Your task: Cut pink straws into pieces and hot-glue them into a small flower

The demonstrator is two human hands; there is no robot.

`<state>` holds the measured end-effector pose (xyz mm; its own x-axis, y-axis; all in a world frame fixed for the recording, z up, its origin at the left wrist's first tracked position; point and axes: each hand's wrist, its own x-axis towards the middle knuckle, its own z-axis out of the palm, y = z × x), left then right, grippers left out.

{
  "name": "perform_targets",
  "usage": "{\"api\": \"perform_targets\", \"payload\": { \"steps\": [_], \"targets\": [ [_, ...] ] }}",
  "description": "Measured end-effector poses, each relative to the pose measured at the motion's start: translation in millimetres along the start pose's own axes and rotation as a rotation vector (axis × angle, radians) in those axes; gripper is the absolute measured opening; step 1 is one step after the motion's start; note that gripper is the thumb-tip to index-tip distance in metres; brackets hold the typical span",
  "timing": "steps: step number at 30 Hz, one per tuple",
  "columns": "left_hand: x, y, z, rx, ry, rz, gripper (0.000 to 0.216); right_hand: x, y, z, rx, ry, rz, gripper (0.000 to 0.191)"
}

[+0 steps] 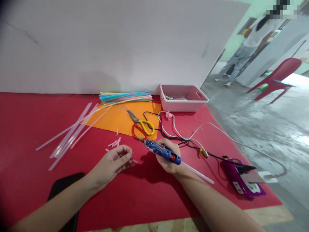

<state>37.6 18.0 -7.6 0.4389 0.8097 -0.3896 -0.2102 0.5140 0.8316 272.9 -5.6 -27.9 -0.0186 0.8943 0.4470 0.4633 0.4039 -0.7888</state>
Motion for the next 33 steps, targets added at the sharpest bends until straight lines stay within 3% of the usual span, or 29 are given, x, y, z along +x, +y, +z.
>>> {"api": "perform_targets", "payload": {
  "steps": [8,15,26,33],
  "targets": [
    [-9.6,-6.4,5.8,0.006,-0.044,-0.015,0.047,-0.3,3.8,-1.0,-0.018,-0.044,-0.038,0.008],
    [-11.3,-16.0,-1.7,-0.008,-0.052,-0.024,0.044,2.7,2.2,-9.5,-0.007,-0.131,-0.139,0.005],
    [-15.6,-16.4,-11.9,0.033,0.007,-0.131,0.046,-10.5,4.7,-10.4,0.07,-0.276,-0.079,0.014],
    [-14.5,-6.6,-10.0,0.061,0.024,-0.125,0.045,-18.9,2.3,-12.8,0.13,-0.253,-0.042,0.018]
  ]
}}
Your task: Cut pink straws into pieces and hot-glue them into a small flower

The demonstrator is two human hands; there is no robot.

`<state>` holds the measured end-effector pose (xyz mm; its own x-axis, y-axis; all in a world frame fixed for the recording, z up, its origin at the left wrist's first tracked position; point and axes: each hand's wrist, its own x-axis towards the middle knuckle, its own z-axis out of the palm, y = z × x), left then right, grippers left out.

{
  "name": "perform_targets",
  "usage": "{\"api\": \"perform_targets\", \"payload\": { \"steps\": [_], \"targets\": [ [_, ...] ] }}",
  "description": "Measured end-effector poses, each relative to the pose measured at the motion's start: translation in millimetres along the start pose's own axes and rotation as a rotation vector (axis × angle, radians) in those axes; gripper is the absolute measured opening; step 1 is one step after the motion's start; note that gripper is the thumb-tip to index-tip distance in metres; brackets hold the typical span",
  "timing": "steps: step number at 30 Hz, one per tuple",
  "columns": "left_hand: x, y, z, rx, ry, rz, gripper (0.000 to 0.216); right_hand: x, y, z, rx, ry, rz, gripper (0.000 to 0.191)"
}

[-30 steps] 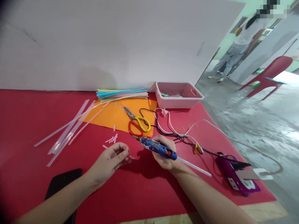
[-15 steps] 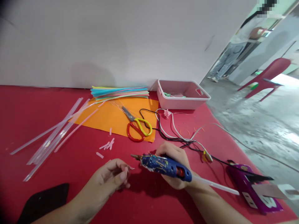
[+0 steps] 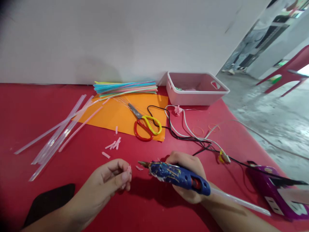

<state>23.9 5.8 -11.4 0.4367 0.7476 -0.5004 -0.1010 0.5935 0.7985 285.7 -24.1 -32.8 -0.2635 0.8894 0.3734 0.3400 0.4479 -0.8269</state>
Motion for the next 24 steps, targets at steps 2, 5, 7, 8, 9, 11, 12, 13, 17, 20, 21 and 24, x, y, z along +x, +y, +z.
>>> {"api": "perform_targets", "payload": {
  "steps": [2,5,7,8,9,11,12,13,17,20,21,24],
  "targets": [
    [-0.6,2.4,0.4,0.008,-0.007,-0.001,0.043,0.4,-2.3,1.6,0.0,-0.01,0.006,0.017],
    [-1.4,3.2,-0.6,-0.011,-0.024,-0.011,0.041,1.1,-4.2,4.5,-0.034,-0.038,0.02,0.012],
    [-1.6,2.8,-1.2,-0.029,-0.017,-0.028,0.041,1.4,-4.1,6.0,-0.061,-0.037,0.019,0.008],
    [-1.6,2.7,-1.2,-0.037,-0.008,-0.033,0.041,1.6,-3.8,6.5,-0.072,-0.029,0.016,0.007],
    [-1.5,2.7,-1.0,-0.045,-0.001,-0.037,0.041,1.8,-3.5,6.9,-0.082,-0.025,0.015,0.006],
    [-1.0,3.0,-0.5,-0.065,0.009,-0.046,0.041,2.5,-3.0,7.0,-0.099,-0.024,0.013,0.005],
    [-0.5,3.2,-0.3,-0.075,0.006,-0.049,0.04,2.9,-3.0,6.8,-0.111,-0.027,0.016,0.004],
    [0.0,3.2,-0.3,-0.082,0.002,-0.046,0.039,3.3,-3.2,6.6,-0.121,-0.031,0.017,0.004],
    [1.7,2.6,-2.4,-0.093,0.047,0.009,0.032,3.9,-4.4,5.9,-0.122,-0.035,-0.009,0.004],
    [1.8,2.7,-4.1,-0.08,0.052,0.046,0.027,3.9,-4.8,6.4,-0.105,-0.042,-0.015,0.004],
    [1.8,3.0,-4.3,-0.076,0.042,0.052,0.025,4.0,-4.9,6.7,-0.104,-0.044,-0.018,0.004],
    [2.0,4.3,-3.9,-0.076,0.021,0.067,0.023,4.6,-6.0,8.1,-0.106,-0.044,-0.041,0.005]
  ]
}}
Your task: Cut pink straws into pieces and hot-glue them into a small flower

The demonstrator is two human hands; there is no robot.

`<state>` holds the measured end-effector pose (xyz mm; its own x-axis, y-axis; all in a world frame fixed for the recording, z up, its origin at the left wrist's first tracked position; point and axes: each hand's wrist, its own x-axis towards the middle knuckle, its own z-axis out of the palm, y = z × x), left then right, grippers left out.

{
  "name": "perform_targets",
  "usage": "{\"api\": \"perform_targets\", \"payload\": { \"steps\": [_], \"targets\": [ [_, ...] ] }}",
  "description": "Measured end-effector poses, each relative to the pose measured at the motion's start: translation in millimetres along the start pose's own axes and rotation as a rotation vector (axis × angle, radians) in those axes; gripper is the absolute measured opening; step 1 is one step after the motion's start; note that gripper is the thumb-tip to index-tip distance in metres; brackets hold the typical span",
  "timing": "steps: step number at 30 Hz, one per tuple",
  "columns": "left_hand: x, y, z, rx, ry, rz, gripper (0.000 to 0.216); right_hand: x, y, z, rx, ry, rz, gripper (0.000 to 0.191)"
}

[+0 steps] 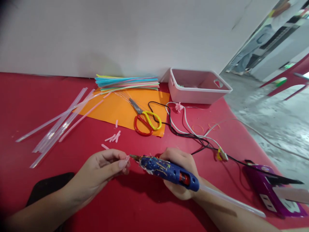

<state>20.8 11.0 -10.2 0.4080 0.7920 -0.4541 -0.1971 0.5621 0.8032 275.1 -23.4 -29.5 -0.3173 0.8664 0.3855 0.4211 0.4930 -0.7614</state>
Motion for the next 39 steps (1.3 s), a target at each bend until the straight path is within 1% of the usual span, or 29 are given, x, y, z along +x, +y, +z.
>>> {"api": "perform_targets", "payload": {
  "steps": [3,8,16,23,29,35,39],
  "targets": [
    [0.4,0.9,0.3,-0.001,0.001,0.013,0.02,1.5,-2.5,0.9,-0.02,0.004,-0.022,0.001],
    [-0.7,2.5,0.6,-0.008,-0.001,-0.009,0.02,4.3,-4.7,1.4,-0.077,0.039,-0.076,0.002],
    [-1.1,3.9,1.8,0.001,0.003,-0.012,0.02,4.0,-2.3,2.0,-0.073,0.043,-0.059,0.004],
    [-2.9,5.9,2.3,0.004,-0.02,-0.04,0.02,2.8,-0.7,1.2,-0.058,0.035,-0.053,0.005],
    [-3.6,4.1,2.9,-0.007,0.01,-0.062,0.022,2.7,-0.8,1.0,-0.068,0.07,-0.045,0.002],
    [-2.9,4.2,4.1,-0.006,-0.019,-0.041,0.021,1.3,0.6,1.1,-0.072,0.027,-0.058,0.011],
    [-1.6,4.0,3.0,0.018,-0.026,-0.053,0.022,-0.4,2.1,0.9,-0.075,0.029,-0.039,0.012]
  ]
}}
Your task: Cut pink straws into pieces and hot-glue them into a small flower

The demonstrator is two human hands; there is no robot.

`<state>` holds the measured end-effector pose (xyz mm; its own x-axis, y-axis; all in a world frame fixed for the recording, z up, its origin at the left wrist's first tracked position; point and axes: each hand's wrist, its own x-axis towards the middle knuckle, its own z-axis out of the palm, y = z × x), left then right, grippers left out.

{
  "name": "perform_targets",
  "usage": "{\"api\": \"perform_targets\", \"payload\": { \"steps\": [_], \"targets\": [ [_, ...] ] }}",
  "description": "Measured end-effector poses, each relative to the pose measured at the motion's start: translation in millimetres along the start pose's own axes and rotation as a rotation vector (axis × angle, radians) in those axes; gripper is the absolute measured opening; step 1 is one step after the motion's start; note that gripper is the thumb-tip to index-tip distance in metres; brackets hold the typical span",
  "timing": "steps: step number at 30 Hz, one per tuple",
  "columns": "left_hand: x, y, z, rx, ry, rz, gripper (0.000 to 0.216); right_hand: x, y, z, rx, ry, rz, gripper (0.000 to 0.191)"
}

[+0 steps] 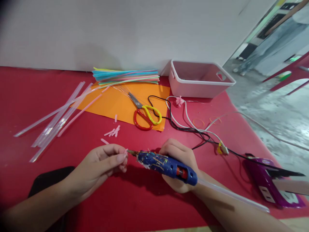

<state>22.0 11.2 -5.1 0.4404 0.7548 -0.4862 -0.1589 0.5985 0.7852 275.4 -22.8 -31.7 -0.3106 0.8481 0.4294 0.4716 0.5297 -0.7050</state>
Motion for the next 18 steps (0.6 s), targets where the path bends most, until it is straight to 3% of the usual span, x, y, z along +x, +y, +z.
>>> {"api": "perform_targets", "payload": {
  "steps": [12,18],
  "targets": [
    [-1.8,0.1,-0.4,-0.004,0.044,-0.013,0.025,-2.6,0.5,0.8,0.012,0.016,0.004,0.012],
    [-1.4,1.8,5.0,-0.151,-0.036,-0.063,0.034,-2.0,0.1,0.5,0.005,0.007,-0.013,0.013]
  ]
}}
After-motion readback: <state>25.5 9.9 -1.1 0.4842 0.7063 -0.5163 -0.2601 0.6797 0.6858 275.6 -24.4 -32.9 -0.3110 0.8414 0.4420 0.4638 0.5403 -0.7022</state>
